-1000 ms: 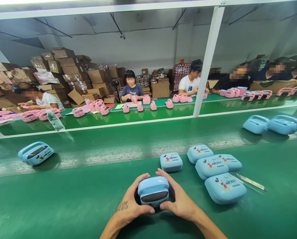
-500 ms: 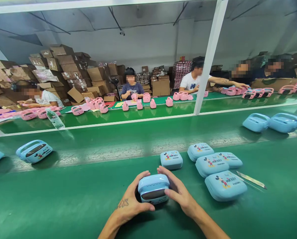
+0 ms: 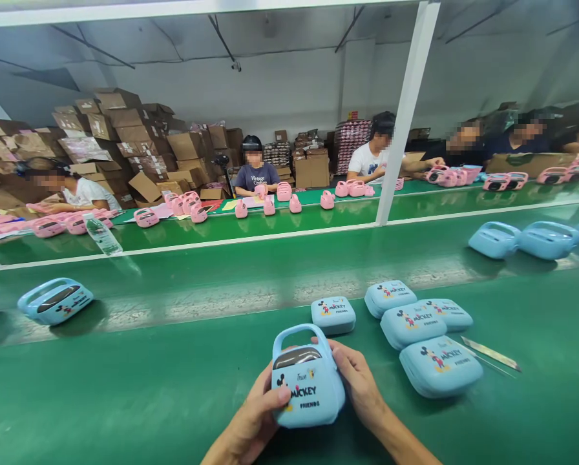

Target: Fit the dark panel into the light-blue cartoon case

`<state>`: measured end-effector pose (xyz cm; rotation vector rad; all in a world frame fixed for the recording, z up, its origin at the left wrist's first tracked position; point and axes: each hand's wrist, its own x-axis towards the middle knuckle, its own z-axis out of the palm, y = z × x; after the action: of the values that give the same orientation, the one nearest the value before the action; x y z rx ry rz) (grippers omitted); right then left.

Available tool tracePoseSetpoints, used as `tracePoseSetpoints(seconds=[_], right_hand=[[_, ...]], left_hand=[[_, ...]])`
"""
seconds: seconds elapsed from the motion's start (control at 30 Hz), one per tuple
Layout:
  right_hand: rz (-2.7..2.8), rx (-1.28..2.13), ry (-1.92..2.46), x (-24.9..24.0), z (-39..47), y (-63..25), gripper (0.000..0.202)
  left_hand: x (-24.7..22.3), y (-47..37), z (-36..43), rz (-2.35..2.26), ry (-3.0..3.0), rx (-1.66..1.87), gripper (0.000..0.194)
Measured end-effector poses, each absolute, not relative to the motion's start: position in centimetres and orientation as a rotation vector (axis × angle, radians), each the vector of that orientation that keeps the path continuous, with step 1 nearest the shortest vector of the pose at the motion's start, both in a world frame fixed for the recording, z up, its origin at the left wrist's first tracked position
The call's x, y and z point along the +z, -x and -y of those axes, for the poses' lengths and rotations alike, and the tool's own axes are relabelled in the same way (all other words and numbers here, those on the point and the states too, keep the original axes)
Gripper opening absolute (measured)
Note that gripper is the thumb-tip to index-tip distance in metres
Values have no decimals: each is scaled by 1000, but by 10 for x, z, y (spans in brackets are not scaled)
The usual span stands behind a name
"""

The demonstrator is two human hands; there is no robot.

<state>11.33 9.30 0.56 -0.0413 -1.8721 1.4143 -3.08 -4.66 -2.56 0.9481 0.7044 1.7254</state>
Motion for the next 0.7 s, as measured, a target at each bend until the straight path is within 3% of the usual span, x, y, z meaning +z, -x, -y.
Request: tracePoseSetpoints(seconds=[0.3,0.7], right_hand=[[1956,1195,64,15,-80,-116,59],[1934,1293,46,11,-79,-116,58]], left_hand=[[-47,34,38,-638,-708,1714,49],[-30,24,40,-713,-622,1742,63]])
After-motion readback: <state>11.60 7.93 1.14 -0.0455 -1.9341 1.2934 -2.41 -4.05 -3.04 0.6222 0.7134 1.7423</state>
